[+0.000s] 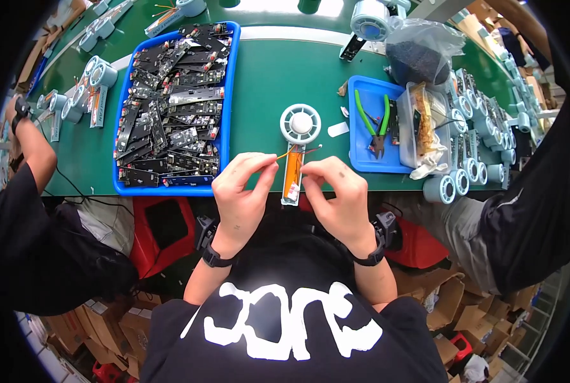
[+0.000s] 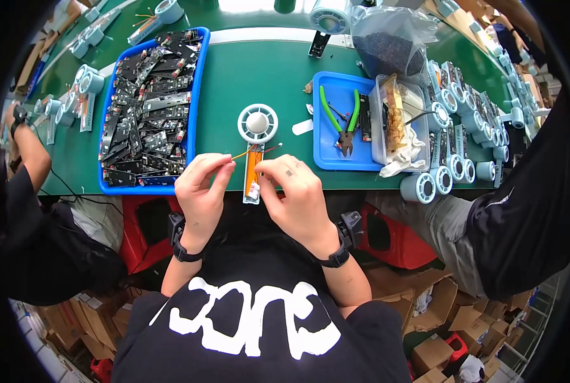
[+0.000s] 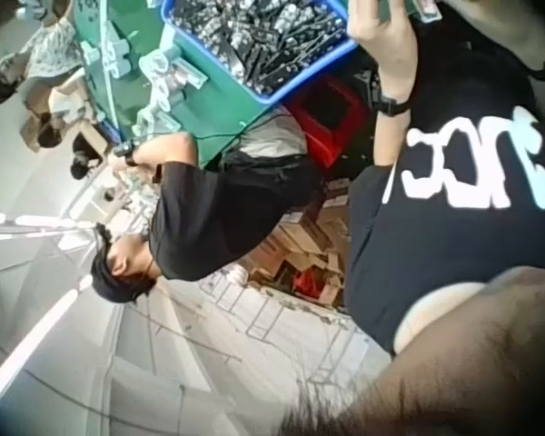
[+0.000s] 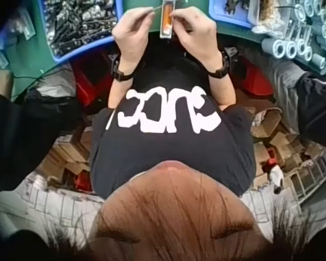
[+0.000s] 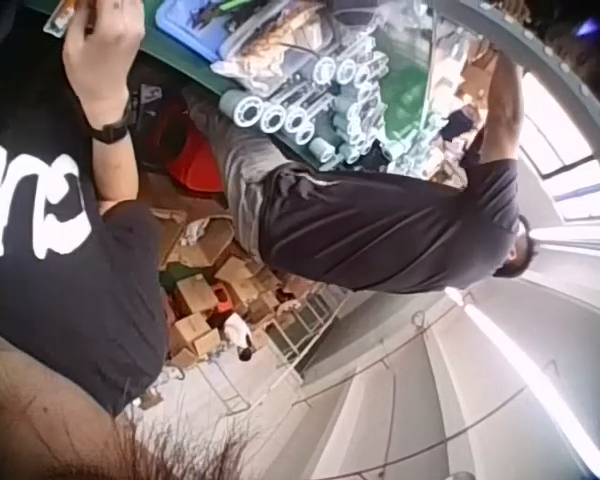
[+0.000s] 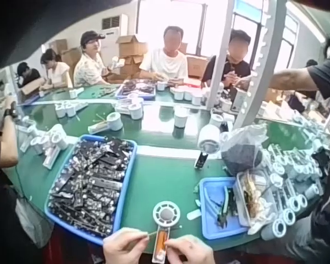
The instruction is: The person connects wires to a circuit board, inserts it into the handle of a handheld fan, and presses the components together. They then set the fan down, pick up another circuit board from a tray, and repeat the process.
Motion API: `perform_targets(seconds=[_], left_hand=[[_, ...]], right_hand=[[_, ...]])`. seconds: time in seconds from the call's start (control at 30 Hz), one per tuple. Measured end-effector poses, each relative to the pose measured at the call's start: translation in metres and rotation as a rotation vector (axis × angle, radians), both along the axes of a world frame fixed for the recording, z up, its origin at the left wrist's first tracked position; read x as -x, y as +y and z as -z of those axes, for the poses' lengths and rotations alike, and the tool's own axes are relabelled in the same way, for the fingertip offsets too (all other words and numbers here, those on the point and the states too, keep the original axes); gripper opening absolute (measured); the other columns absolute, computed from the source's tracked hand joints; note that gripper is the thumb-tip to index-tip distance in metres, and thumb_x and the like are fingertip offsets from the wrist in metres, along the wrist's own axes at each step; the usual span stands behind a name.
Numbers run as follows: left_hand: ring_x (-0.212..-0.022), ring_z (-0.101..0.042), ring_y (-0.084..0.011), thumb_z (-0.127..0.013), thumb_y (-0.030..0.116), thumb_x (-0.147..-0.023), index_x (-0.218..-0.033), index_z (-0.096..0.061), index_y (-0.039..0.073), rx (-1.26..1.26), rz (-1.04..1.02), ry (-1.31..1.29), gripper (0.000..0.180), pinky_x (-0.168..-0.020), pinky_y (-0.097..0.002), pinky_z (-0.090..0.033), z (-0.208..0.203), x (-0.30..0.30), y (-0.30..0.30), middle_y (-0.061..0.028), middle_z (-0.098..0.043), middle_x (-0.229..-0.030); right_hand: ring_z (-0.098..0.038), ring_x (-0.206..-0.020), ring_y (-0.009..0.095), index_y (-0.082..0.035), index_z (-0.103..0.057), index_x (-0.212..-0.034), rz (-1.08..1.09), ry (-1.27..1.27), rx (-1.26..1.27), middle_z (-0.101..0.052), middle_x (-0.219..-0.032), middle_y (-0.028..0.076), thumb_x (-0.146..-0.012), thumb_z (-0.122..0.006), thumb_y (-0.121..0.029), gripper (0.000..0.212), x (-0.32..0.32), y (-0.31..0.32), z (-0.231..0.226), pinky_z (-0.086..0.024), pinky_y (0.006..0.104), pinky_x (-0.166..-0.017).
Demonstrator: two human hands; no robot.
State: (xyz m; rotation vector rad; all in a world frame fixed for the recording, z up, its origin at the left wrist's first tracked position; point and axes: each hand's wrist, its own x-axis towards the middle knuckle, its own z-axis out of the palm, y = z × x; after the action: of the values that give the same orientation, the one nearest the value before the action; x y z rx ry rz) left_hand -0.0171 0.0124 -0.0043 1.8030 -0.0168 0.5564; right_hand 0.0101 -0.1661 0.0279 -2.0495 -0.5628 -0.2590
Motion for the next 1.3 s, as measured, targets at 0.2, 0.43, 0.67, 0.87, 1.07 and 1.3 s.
perform_targets(seconds=[0.2, 0.43, 0.67, 0.87, 1.07, 1.3], left_hand=[[-0.08, -0.071, -0.0221, -0.076, -0.005, -0.082, -0.096, -0.072, -0.001, -0.056, -0.01, -0.032, 0.016, -0.07, -0.0286, -0.056, -0.008, 0.006, -0.003, -0.0127, -0.072, -0.089], [-0.076, -0.069, -0.027, -0.078, -0.003, -0.079, -0.094, -0.071, 0.001, -0.259, -0.031, -0.135, 0.017, -0.066, -0.0319, -0.055, -0.017, 0.017, 0.025, -0.0139, -0.07, -0.086], [-0.084, -0.063, -0.029, -0.075, 0.008, -0.083, -0.097, -0.071, 0.005, -0.769, -0.148, -0.034, 0.015, -0.071, -0.0383, -0.052, -0.051, -0.004, 0.089, -0.0097, -0.067, -0.091], [-0.097, -0.057, -0.0287, -0.076, 0.008, -0.077, -0.099, -0.071, 0.006, -1.059, -0.095, 0.126, 0.023, -0.08, -0.0418, -0.048, -0.055, -0.02, 0.086, -0.0056, -0.062, -0.098], [-0.092, -0.059, -0.0275, -0.076, 0.006, -0.077, -0.101, -0.071, 0.006, -0.972, -0.137, -0.101, 0.024, -0.079, -0.0407, -0.048, -0.052, -0.024, 0.091, -0.005, -0.064, -0.095], [-0.088, -0.063, -0.0291, -0.073, 0.001, -0.081, -0.105, -0.069, 0.002, -0.771, -0.221, -0.304, 0.024, -0.079, -0.0409, -0.049, -0.039, -0.026, 0.09, -0.0093, -0.068, -0.095]], right_hand=[[-0.068, -0.08, 0.027, -0.002, -0.071, -0.099, -0.074, -0.078, -0.057, -0.071, -0.092, 0.011, -0.08, -0.071, 0.007, 0.021, -0.009, 0.023, 0.001, -0.053, 0.0329, -0.067], [-0.07, -0.077, 0.028, -0.005, -0.073, -0.096, -0.153, -0.181, 0.051, -0.072, -0.09, 0.011, -0.08, -0.073, 0.003, 0.017, -0.021, 0.022, 0.013, -0.055, 0.0345, -0.066], [-0.069, -0.076, 0.027, -0.005, -0.073, -0.091, -0.22, -0.139, 0.049, -0.071, -0.085, 0.01, -0.079, -0.076, 0.0, 0.014, -0.025, 0.023, 0.002, -0.055, 0.0351, -0.066], [-0.067, -0.073, 0.025, -0.006, -0.069, -0.091, -0.165, -0.197, 0.0, -0.069, -0.083, 0.006, -0.082, -0.075, -0.004, 0.01, -0.02, 0.031, 0.019, -0.052, 0.0362, -0.065], [-0.065, -0.071, 0.025, -0.006, -0.071, -0.092, -0.152, -0.136, -0.01, -0.069, -0.083, 0.006, -0.082, -0.076, -0.003, 0.012, -0.018, 0.028, 0.017, -0.051, 0.034, -0.066], [-0.063, -0.07, 0.025, -0.005, -0.07, -0.093, -0.142, -0.096, -0.04, -0.068, -0.083, 0.006, -0.083, -0.075, -0.004, 0.011, -0.019, 0.03, 0.016, -0.05, 0.0345, -0.066]])
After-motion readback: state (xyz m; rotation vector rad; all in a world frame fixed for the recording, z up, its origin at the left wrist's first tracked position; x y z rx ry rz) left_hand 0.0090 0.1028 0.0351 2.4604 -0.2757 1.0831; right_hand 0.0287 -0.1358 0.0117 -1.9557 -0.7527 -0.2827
